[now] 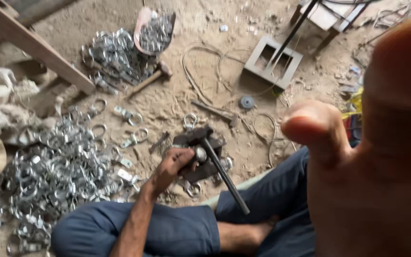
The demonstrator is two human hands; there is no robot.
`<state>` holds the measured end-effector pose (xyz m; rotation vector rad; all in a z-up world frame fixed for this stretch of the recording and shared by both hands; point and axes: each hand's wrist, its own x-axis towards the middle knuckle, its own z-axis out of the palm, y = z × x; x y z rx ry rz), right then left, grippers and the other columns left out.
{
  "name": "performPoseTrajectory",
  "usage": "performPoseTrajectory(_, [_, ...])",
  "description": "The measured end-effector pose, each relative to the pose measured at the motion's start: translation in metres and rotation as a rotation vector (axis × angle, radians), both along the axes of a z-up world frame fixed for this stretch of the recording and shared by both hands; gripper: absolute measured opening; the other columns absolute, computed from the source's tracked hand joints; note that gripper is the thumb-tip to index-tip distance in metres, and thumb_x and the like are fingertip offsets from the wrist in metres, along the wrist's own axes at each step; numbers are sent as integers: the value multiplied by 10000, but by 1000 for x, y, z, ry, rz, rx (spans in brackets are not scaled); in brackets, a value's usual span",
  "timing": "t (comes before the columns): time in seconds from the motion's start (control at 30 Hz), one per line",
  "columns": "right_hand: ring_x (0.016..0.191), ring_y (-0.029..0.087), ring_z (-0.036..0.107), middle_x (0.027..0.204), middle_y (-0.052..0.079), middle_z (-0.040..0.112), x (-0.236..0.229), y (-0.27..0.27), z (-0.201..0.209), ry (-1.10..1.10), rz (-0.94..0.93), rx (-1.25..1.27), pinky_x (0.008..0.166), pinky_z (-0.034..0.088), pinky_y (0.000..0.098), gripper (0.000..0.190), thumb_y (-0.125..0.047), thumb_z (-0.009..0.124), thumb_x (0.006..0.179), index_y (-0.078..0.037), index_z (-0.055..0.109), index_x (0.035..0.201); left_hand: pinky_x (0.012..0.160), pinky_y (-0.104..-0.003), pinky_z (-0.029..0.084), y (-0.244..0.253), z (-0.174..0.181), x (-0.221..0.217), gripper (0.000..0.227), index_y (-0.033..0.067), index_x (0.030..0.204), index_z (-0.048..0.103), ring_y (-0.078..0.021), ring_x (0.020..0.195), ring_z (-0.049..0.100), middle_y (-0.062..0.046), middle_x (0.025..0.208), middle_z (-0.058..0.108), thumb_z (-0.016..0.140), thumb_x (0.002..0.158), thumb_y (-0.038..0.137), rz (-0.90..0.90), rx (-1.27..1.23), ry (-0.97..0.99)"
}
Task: The person sits cross-legged on the floor and uses a hammer to strike metal parts placed on a metal anvil. They repeatedly pick up metal pieces, position them on the anvil, and hit them with the hammer.
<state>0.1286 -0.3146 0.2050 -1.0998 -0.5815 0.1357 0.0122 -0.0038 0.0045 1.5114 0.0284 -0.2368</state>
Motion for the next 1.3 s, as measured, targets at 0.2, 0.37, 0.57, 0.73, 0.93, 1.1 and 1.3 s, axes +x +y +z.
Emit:
performPoseTrajectory(0.2, [1197,258,679,1399,139,667,0,-26,-11,34,-222,-199,1035,553,415,388,-353,433,1141,-195,585,1461,473,-280,303,-4,-3,-8,649,79,700,663,-76,488,371,42,532,421,481,998,625,-30,105,-17])
performPoseTrajectory(0.37, [1172,252,682,1378,143,674,10,-38,-8,24,-302,-312,1003,561,398,389,-329,457,1125,-181,583,1462,469,-274,303,-5,0,-6,626,83,696,661,-72,481,364,48,526,418,477,1004,596,-34,68,-14])
performPoseTrajectory(0.57, [1141,245,686,1354,148,683,19,-74,8,-19,-420,-502,965,571,377,394,-300,485,1106,-165,580,1463,533,-255,349,-4,-3,-5,511,41,743,659,-49,594,439,58,629,508,555,1021,457,-3,-16,28])
performPoseTrajectory(0.73, [1116,239,689,1333,153,690,21,-102,24,-39,-507,-641,934,579,360,401,-276,509,1090,-151,578,1464,498,-264,308,-6,1,0,521,35,725,680,-69,544,423,41,581,484,553,998,460,4,-9,95])
performPoseTrajectory(0.93, [1085,232,693,1309,158,698,22,-80,9,-56,-472,-697,896,588,339,412,-246,538,1071,-134,575,1466,518,-252,338,-4,-2,-3,518,36,755,687,-59,568,452,46,604,509,553,1017,463,-1,-45,3])
performPoseTrajectory(1.1, [1060,226,696,1288,162,706,3,-29,-27,-20,-335,-683,864,596,322,424,-222,561,1055,-120,573,1467,635,-246,412,-10,-12,1,463,30,851,703,-51,717,512,20,745,598,570,1028,436,75,-61,-49])
performPoseTrajectory(1.3, [1029,219,700,1264,167,714,-19,-19,-12,-35,-271,-858,826,606,301,442,-193,590,1036,-104,570,1468,621,-215,395,0,-8,-4,468,88,876,641,-51,647,465,44,717,519,453,1069,471,98,-72,-163])
